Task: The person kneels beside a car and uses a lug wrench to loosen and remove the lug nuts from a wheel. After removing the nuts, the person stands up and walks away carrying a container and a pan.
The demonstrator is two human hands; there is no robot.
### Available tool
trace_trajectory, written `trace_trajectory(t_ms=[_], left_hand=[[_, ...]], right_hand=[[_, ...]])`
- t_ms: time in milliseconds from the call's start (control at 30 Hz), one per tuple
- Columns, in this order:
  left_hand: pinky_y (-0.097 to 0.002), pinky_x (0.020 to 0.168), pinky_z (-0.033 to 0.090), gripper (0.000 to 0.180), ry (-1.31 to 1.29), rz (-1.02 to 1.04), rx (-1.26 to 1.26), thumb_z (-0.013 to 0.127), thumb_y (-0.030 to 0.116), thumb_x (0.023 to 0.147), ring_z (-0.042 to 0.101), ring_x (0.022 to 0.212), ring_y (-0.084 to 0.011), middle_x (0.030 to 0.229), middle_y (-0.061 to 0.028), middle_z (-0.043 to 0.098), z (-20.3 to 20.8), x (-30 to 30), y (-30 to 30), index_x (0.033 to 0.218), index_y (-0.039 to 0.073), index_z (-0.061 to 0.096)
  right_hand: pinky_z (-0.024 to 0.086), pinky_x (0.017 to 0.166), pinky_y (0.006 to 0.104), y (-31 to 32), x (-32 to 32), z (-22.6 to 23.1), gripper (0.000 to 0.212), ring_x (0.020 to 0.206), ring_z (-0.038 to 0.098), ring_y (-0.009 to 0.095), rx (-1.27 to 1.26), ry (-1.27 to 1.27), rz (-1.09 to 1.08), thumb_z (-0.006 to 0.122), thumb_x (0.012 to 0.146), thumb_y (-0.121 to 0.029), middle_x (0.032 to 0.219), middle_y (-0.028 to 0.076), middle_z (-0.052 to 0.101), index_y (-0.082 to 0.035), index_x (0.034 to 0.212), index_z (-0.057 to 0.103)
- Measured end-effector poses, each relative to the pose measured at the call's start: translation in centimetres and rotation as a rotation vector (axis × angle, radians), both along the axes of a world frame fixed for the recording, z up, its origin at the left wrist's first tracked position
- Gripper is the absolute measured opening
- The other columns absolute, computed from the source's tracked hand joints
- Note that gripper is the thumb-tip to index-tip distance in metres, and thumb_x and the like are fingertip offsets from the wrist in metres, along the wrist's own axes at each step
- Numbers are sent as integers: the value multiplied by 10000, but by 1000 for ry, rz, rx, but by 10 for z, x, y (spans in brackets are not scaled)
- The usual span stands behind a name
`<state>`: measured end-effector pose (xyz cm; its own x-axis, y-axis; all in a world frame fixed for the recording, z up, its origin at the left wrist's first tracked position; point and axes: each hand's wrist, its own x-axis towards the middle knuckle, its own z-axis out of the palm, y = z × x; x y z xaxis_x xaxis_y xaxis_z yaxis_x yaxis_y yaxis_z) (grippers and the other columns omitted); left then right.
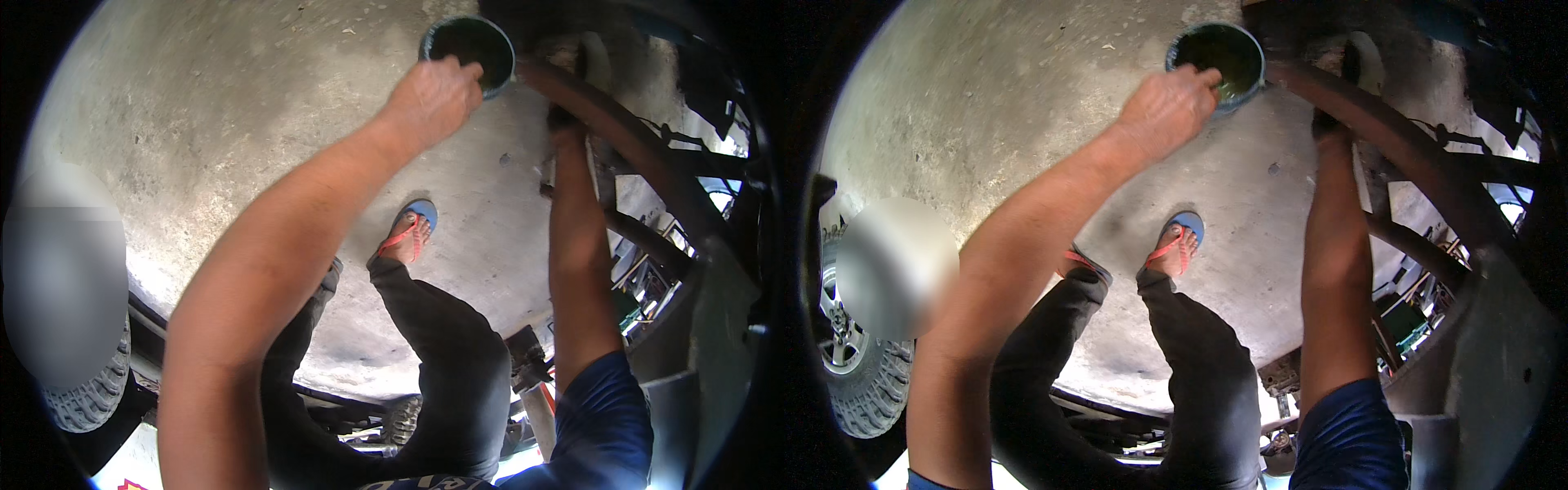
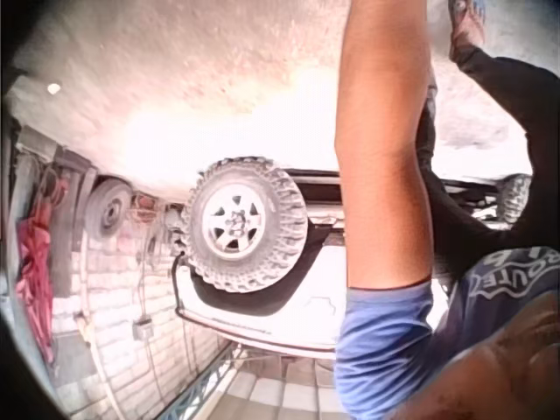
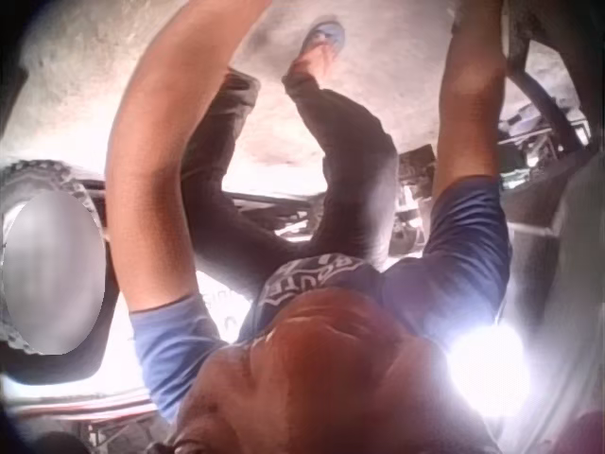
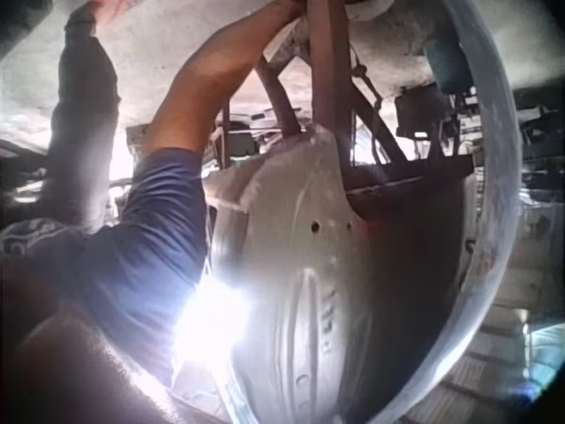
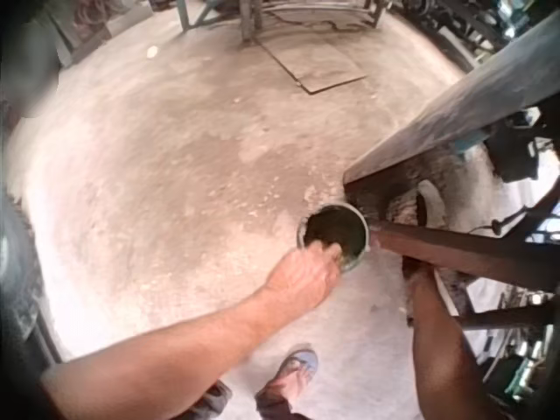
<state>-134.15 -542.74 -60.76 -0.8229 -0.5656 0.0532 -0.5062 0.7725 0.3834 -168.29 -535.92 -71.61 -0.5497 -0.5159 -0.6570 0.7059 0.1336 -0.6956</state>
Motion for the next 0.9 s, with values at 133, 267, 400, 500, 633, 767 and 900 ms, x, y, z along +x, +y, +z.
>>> trace_trajectory(t_ms=[133,267,400,500,633,767,900], left_hand=[[-373,692,560,174,-2,138,154,613,94,804,646,879,-231,1067,-93,619,30,-2,36,962,44,668],[-420,765,546,397,-29,459,524,635,187,855,632,971,-303,1091,-122,580,106,55,86,1239,101,578],[-420,919,513,518,-256,876,562,652,275,881,589,1127,-345,1287,-160,560,181,206,136,1361,135,518],[-407,1052,428,591,-244,1310,569,750,293,798,533,1234,-352,1293,-211,582,226,346,181,1313,70,565],[-443,1034,425,648,-450,1503,579,724,289,821,528,1217,-411,1306,-265,554,299,500,238,1341,-25,496],[-459,1040,407,682,-537,1298,581,663,363,867,513,1186,-450,1271,-332,535,361,564,258,1347,-80,469],[-455,1028,431,749,-684,1049,558,657,477,868,534,1187,-432,1258,-296,576,391,546,252,1371,-43,463]], right_hand=[[499,861,366,74,30,37,505,967,598,222,128,-292,-37,517,967,-518,1107,113,617,-93,1241,522],[516,596,345,196,92,115,530,621,584,192,600,-136,281,525,934,-605,835,75,634,-144,1196,542],[495,498,300,297,142,254,784,639,609,158,923,227,780,582,952,-474,848,94,649,-117,1536,199],[514,469,341,334,164,373,797,582,616,172,975,357,1188,595,964,-317,797,123,674,-144,1564,99],[499,451,330,366,192,520,814,549,587,157,942,246,962,606,957,-323,759,104,668,-114,1561,103],[526,513,338,382,192,619,840,604,612,180,835,467,918,581,955,-429,799,132,678,-44,1546,125],[560,559,349,437,213,688,827,677,666,216,913,478,686,566,956,-443,881,163,704,-70,1551,129]])
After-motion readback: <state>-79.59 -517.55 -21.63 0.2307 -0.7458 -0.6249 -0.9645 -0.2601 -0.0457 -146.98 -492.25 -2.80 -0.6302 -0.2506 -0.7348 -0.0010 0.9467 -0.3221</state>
